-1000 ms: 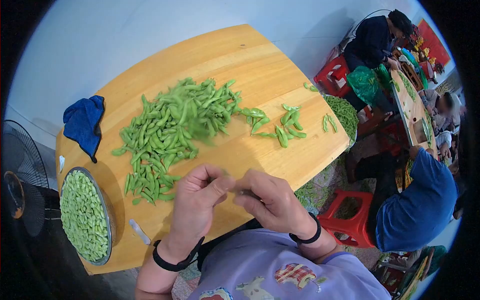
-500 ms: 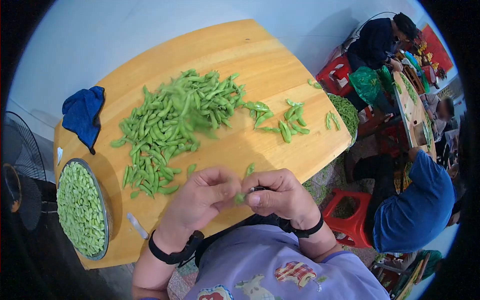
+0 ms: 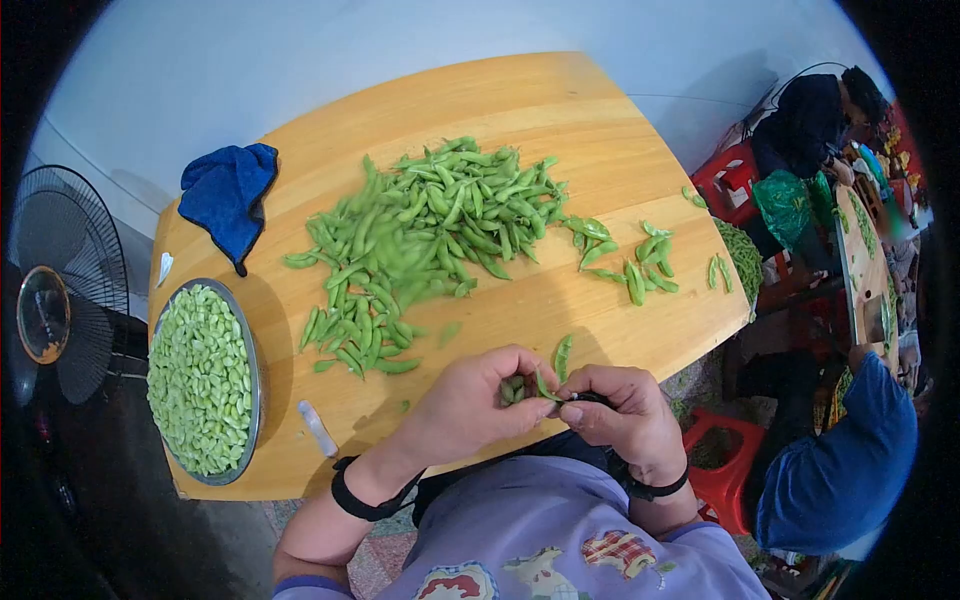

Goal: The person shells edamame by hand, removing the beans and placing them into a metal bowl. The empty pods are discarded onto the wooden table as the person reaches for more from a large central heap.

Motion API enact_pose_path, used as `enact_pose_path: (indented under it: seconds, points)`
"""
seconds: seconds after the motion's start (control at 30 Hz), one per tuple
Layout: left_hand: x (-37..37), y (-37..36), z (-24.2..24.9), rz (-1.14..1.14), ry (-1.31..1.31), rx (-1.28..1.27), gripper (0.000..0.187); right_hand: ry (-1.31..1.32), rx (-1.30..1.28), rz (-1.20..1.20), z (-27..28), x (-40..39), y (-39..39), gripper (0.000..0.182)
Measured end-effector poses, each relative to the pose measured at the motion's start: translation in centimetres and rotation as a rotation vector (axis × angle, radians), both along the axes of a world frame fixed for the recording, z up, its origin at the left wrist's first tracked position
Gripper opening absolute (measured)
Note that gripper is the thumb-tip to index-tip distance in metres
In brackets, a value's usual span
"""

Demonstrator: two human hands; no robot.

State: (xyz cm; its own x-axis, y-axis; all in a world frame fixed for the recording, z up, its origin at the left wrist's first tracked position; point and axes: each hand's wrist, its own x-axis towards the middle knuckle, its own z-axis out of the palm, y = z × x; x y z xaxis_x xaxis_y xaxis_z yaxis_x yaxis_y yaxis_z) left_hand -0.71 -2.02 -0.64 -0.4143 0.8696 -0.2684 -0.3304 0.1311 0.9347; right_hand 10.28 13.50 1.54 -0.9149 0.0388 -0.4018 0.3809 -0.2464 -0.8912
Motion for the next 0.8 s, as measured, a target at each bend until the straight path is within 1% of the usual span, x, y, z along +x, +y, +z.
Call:
enact_pose_path:
  seconds: [0.07,0.13,0.17,0.2,0.23,0.27,0.3,0.33,0.37,0.4,0.43,0.47,0.5,0.53,0.6,0.63,0.7,0.73,0.77,0.8]
  points:
    - [0.1,0.0,-0.6,0.003,0.115,0.025,0.016,0.01,-0.01,0.0,-0.5,-0.1,-0.3,0.01]
    - [0.2,0.1,-1.4,0.011,0.174,0.007,0.016,0.235,0.375,0.01,-1.5,-0.3,-0.8,0.012]
    - [0.2,0.1,-1.6,0.024,0.229,-0.007,0.016,0.239,0.373,0.008,-1.9,-0.3,-0.6,0.012]
    - [-0.1,-0.2,-1.3,0.022,0.233,-0.012,0.016,0.247,0.549,-0.029,-2.2,-0.2,-0.1,0.012]
    - [-0.7,-0.7,-0.8,0.068,0.208,-0.095,0.015,0.252,0.726,-0.068,-2.1,-0.2,0.2,0.012]
    - [-1.5,-1.3,-0.5,0.114,0.182,-0.174,0.014,0.18,0.759,-0.226,-1.4,-0.2,0.6,0.016]
    - [-2.8,-2.0,-0.3,0.178,0.596,-0.244,0.014,0.182,0.806,-0.336,-2.3,-0.2,1.9,0.028]
    - [-4.1,-2.7,-0.1,0.242,1.009,-0.31,0.016,0.133,0.887,-0.441,-1.9,-0.7,2.5,0.036]
    - [-5.3,-2.9,-0.5,0.352,1.08,-0.411,0.015,0.083,0.965,-0.544,-1.6,-1.0,2.9,0.045]
    - [-6.2,-2.9,-1.3,0.464,1.148,-0.512,0.016,0.083,0.965,-0.546,-1.8,-0.9,3.1,0.045]
    - [-6.9,-2.9,-2.0,0.465,1.15,-0.51,0.016,0.148,0.929,-0.524,-2.2,-0.8,3.3,0.049]
    - [-7.3,-3.0,-2.8,0.462,1.252,-0.56,0.013,0.209,0.891,-0.501,-2.5,-0.6,3.3,0.052]
    - [-7.4,-3.0,-3.2,0.457,1.353,-0.61,0.012,0.207,0.891,-0.501,-2.5,-0.5,3.0,0.052]
    - [-7.7,-2.9,-3.2,0.454,1.353,-0.606,0.012,0.239,0.867,-0.4,-2.5,-0.8,2.5,0.052]
    - [-7.6,-2.7,-3.0,0.439,1.451,-0.614,0.01,0.318,0.843,-0.231,-1.9,-1.1,1.2,0.049]
    - [-7.5,-2.7,-3.1,0.437,1.452,-0.611,0.01,0.317,0.844,-0.234,-1.8,-1.2,0.7,0.049]
    - [-7.6,-2.7,-3.3,0.374,1.483,-0.631,0.012,0.357,0.891,-0.041,-1.6,-1.5,-0.1,0.048]
    - [-7.7,-2.8,-3.5,0.373,1.486,-0.629,0.012,0.422,0.88,-0.009,-1.8,-1.7,-0.4,0.049]
    - [-7.9,-3.0,-3.8,0.397,1.493,-0.623,0.011,0.424,0.882,-0.015,-1.9,-1.8,-0.7,0.049]
    - [-7.9,-2.9,-3.9,0.421,1.498,-0.615,0.01,0.488,0.927,0.004,-2.0,-1.9,-0.8,0.051]
